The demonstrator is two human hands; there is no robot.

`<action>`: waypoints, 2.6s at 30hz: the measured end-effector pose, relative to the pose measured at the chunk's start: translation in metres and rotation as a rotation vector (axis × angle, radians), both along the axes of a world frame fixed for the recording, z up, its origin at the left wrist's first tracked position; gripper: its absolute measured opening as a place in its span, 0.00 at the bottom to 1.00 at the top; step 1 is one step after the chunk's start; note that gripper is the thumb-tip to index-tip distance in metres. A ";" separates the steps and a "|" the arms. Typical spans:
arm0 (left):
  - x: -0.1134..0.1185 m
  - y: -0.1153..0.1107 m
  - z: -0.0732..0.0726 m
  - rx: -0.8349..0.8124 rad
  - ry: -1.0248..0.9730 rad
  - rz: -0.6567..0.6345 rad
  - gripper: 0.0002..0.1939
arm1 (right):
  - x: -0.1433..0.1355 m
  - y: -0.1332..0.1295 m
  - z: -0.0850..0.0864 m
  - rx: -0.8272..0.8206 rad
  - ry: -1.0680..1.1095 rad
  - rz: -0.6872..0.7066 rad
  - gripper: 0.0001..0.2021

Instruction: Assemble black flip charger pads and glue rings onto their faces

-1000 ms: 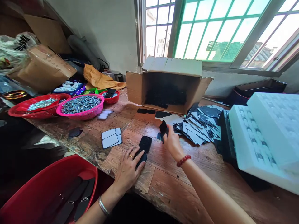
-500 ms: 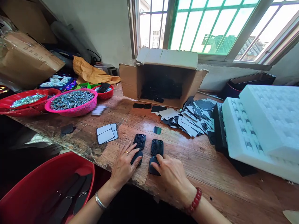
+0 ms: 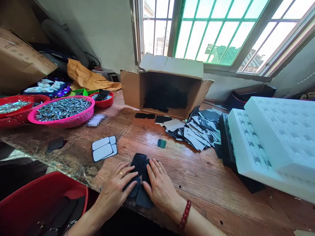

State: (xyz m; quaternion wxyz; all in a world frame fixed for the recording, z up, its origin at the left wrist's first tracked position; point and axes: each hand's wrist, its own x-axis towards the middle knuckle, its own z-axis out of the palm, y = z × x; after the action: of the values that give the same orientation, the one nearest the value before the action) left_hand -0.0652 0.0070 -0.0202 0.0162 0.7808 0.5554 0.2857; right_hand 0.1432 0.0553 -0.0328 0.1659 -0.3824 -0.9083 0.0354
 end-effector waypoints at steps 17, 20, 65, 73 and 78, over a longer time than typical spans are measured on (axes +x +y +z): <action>-0.042 0.056 -0.018 0.035 -0.023 0.043 0.17 | -0.058 0.266 0.063 -0.163 -0.022 -0.175 0.14; -0.041 0.054 -0.014 0.017 -0.004 0.044 0.17 | -0.083 0.306 0.061 -0.200 -0.049 -0.181 0.17; 0.001 0.021 0.031 -0.287 0.235 -0.306 0.29 | 0.086 -0.004 0.005 -0.238 0.007 -0.006 0.35; -0.002 0.020 0.033 -0.331 0.126 -0.303 0.30 | 0.037 -0.024 -0.023 -0.013 0.037 -0.110 0.34; 0.042 0.012 0.065 -0.611 -0.267 -0.675 0.15 | 0.057 -0.013 -0.008 -0.030 0.045 -0.057 0.37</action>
State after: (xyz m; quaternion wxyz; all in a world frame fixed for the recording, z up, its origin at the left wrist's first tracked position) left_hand -0.0232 0.0189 0.0444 0.4082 0.8335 0.3224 0.1860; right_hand 0.2001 0.0422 -0.0413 0.1817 -0.4098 -0.8924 0.0528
